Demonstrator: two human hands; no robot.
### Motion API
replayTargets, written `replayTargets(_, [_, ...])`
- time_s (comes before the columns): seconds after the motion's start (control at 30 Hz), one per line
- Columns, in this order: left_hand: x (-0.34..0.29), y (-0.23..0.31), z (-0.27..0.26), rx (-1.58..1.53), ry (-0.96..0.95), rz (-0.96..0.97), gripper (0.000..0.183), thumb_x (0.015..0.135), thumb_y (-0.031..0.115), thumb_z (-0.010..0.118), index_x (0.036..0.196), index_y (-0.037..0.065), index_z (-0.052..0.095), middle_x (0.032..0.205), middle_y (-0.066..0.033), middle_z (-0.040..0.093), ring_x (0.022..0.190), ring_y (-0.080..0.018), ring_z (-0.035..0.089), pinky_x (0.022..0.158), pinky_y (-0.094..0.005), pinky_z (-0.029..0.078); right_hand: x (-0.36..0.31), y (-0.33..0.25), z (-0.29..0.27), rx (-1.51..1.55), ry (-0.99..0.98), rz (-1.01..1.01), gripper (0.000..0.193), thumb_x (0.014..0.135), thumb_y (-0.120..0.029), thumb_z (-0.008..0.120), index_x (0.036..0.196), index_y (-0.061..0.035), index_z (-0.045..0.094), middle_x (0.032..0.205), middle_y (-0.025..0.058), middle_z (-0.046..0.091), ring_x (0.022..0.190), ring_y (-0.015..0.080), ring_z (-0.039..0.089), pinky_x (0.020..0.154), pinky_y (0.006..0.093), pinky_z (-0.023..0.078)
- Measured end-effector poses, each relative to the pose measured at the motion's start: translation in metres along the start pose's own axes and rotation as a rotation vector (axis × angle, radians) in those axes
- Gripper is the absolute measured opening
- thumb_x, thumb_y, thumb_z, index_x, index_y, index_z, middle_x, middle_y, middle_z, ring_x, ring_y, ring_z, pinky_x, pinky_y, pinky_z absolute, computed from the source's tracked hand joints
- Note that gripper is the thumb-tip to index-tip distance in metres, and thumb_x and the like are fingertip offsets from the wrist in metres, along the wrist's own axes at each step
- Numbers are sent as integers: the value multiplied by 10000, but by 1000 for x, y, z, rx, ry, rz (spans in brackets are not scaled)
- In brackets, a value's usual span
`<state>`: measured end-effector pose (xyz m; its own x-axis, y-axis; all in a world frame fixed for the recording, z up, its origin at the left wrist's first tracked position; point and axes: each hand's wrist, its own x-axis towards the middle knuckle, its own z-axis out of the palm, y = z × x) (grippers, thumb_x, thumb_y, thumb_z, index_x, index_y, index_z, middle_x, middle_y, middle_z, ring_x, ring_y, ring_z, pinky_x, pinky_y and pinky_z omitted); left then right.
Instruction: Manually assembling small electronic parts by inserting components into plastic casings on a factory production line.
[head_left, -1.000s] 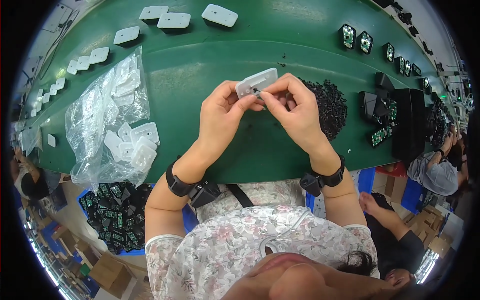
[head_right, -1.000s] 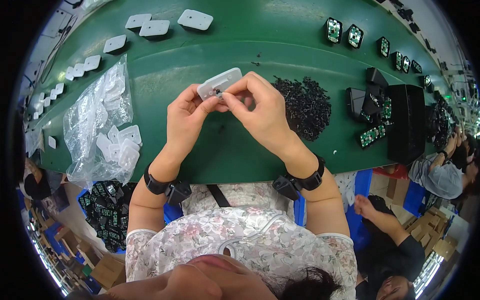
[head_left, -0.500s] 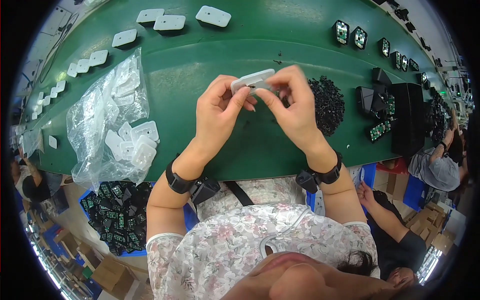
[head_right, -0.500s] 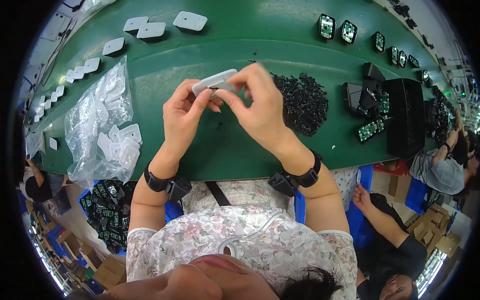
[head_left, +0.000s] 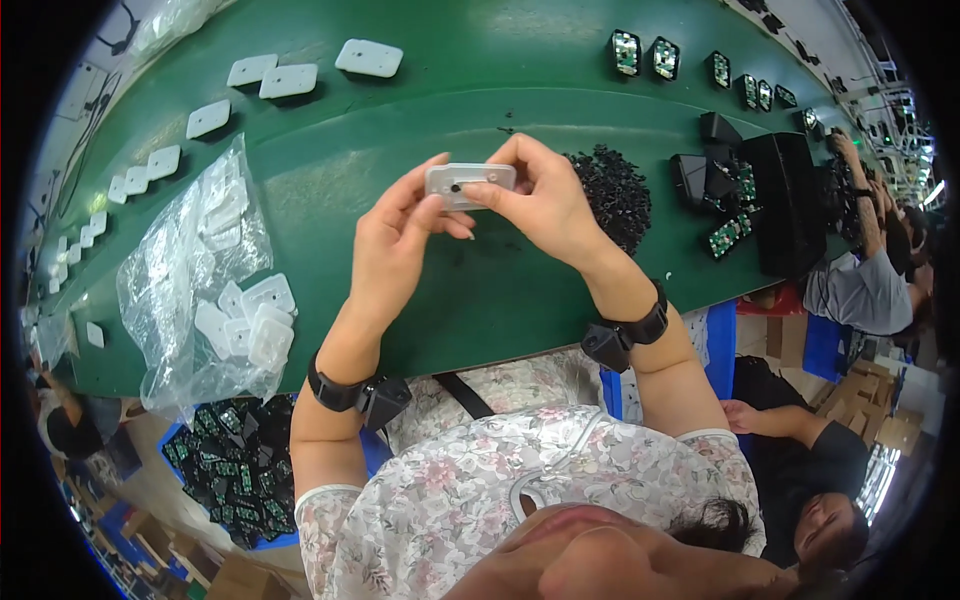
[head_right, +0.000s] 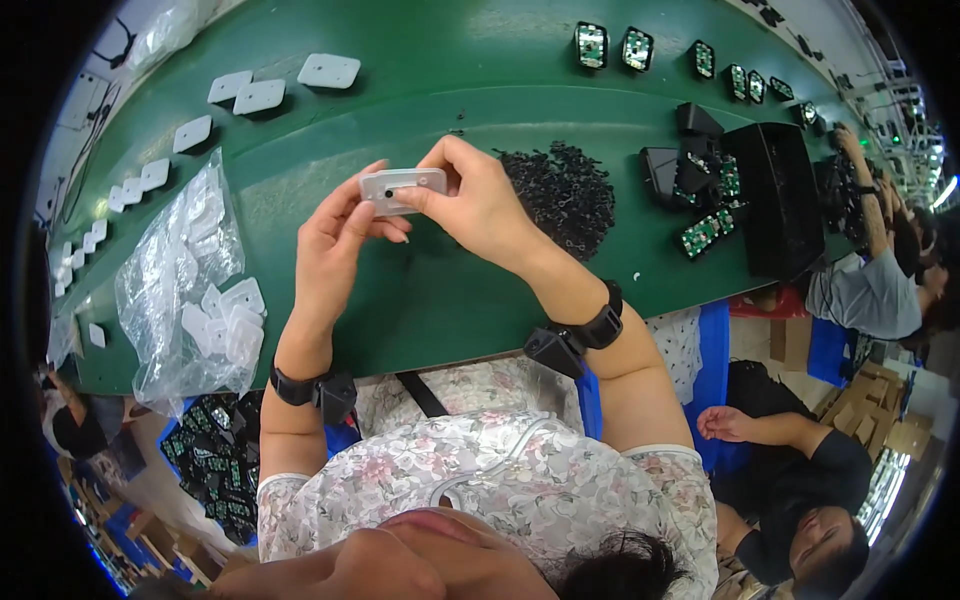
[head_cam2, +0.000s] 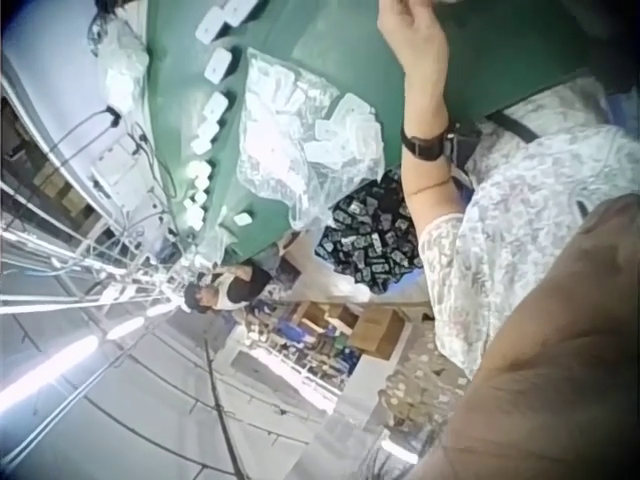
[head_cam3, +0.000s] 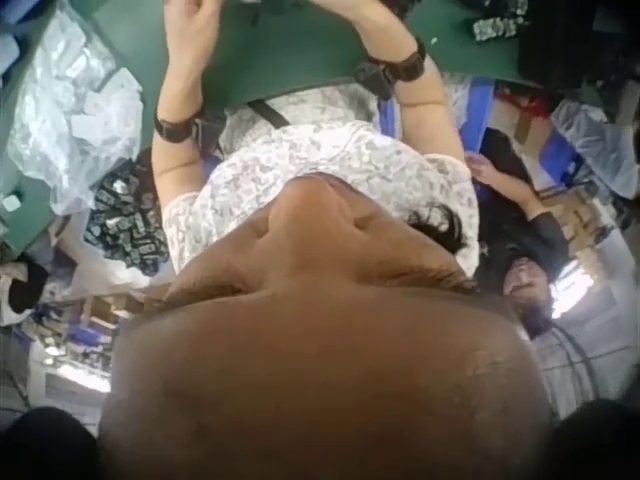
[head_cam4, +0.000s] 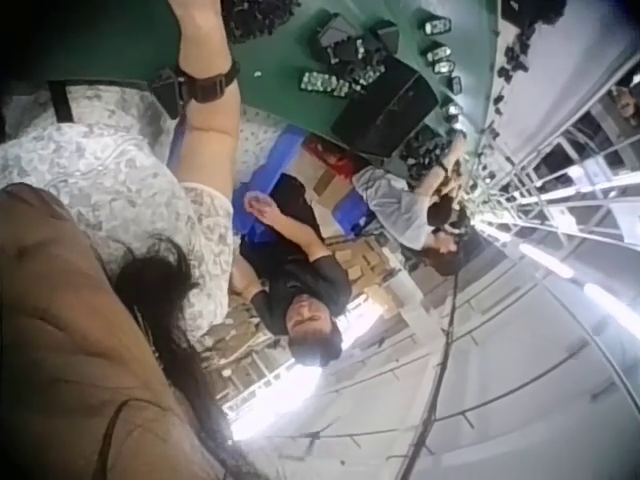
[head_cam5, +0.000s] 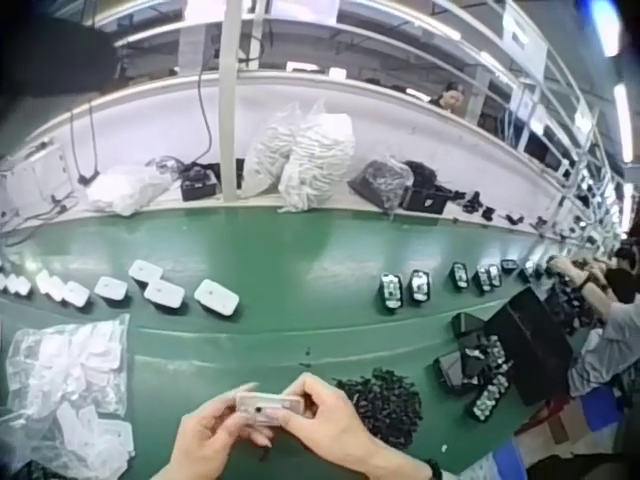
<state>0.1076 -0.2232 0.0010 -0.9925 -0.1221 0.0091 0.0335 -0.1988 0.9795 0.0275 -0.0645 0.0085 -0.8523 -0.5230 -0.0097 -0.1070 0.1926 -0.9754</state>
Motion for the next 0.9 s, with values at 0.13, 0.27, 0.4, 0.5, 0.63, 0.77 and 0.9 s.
replayTargets(0.13, [11, -7, -28, 116, 190, 11, 165, 960, 57, 461, 1062, -48, 536, 848, -95, 612, 660, -135, 621, 613, -242, 491, 30, -2, -20, -143, -20, -194, 234, 825, -194, 715, 975, -48, 609, 868, 8, 587, 800, 89, 538, 710, 254, 459])
replayTargets(0.27, [28, -24, -59, 662, 394, 135, 121, 933, 104, 483, 998, 51, 571, 832, -124, 631, 652, -240, 609, 599, -337, 489, 109, 19, -115, -1386, 564, -497, 510, 848, -499, 588, 1192, -125, 548, 1157, 157, 560, 966, 334, 577, 787, 414, 494])
replayTargets(0.4, [30, -21, -64, 1134, 385, 157, 101, 881, 141, 516, 950, 137, 589, 953, -157, 541, 810, -368, 595, 686, -445, 504, 146, 15, -161, -1839, 118, 272, 498, 939, -514, 383, 1357, -250, 450, 1335, 117, 501, 1155, 303, 540, 904, 419, 477])
replayTargets(0.5, [26, -22, -64, 1096, 373, 194, 155, 864, 256, 587, 942, 122, 587, 973, -179, 505, 811, -369, 600, 689, -458, 508, 167, 42, -199, -1674, 86, 214, 533, 861, -519, 533, 1203, -113, 573, 1192, 156, 597, 1096, 339, 566, 881, 450, 463])
replayTargets(0.63, [20, -17, -42, 1343, 585, 62, 574, 702, 532, 693, 941, 24, 574, 922, -143, 512, 824, -283, 560, 643, -423, 475, 189, 60, -199, -850, 162, 165, 431, 807, -315, 720, 1052, 26, 626, 1056, 162, 645, 967, 240, 628, 828, 338, 498])
replayTargets(0.77, [7, -30, -34, 1568, 597, 61, 597, 699, 533, 699, 953, 10, 565, 932, -103, 504, 873, -242, 495, 679, -357, 426, 157, 41, -100, -370, 14, -91, 381, 856, -213, 700, 1152, -1, 587, 1076, 94, 616, 1003, 151, 583, 851, 262, 474])
replayTargets(0.9, [2, -39, -34, 1691, 604, 155, 379, 763, 270, 651, 1039, 31, 550, 938, -91, 514, 889, -239, 471, 736, -341, 389, 95, 39, -35, -239, -167, -207, 341, 893, -120, 649, 1187, 0, 523, 1111, 58, 558, 1003, 119, 542, 899, 237, 423])
